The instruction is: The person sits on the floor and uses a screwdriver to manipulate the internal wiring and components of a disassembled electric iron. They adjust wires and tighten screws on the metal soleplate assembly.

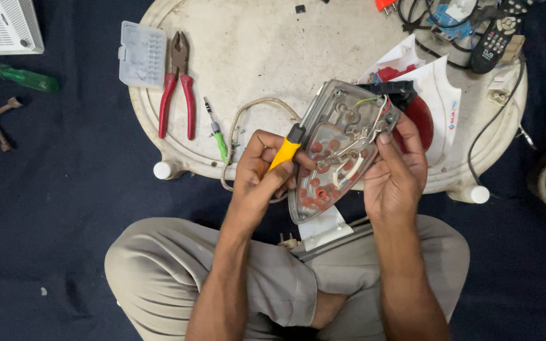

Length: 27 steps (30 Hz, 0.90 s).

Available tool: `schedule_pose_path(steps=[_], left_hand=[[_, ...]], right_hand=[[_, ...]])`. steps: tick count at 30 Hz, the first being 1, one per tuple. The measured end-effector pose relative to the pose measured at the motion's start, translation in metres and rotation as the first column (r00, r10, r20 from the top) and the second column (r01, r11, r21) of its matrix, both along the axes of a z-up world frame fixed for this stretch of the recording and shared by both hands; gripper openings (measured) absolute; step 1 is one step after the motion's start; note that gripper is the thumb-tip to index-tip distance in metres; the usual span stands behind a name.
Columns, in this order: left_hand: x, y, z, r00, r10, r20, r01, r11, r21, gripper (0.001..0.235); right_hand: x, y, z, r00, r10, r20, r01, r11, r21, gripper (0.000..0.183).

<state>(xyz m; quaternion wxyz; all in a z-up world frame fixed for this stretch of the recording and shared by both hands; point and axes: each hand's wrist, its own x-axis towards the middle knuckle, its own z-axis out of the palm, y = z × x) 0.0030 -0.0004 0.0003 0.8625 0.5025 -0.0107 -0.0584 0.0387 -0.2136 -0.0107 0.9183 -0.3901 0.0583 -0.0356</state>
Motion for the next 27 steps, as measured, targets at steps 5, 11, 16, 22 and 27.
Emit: schedule_pose_path(steps=[5,11,16,22,27], left_hand=[[0.001,0.000,-0.002,1.000,0.002,0.002,-0.002,1.000,0.003,0.025],[0.003,-0.002,-0.013,0.999,0.018,-0.029,-0.016,0.998,0.062,0.025],[0.011,-0.009,-0.032,0.994,0.074,-0.083,-0.069,0.995,0.066,0.018],[0.015,-0.023,-0.063,0.987,0.127,-0.100,-0.117,0.989,0.096,0.016],[0.019,-0.028,-0.087,0.980,0.187,-0.072,-0.181,0.980,0.082,0.016]], right_hand=[[-0.001,0.000,0.002,1.000,0.023,0.001,-0.023,1.000,-0.001,0.035],[0.000,0.000,0.000,1.000,0.026,-0.008,-0.026,1.000,0.002,0.035],[0.001,0.003,-0.004,1.000,0.021,-0.007,-0.022,0.995,-0.095,0.040],[0.002,0.015,-0.018,0.997,0.041,-0.064,-0.052,0.981,-0.188,0.043],[0.006,0.019,-0.036,0.996,0.052,-0.067,-0.066,0.969,-0.238,0.041]])
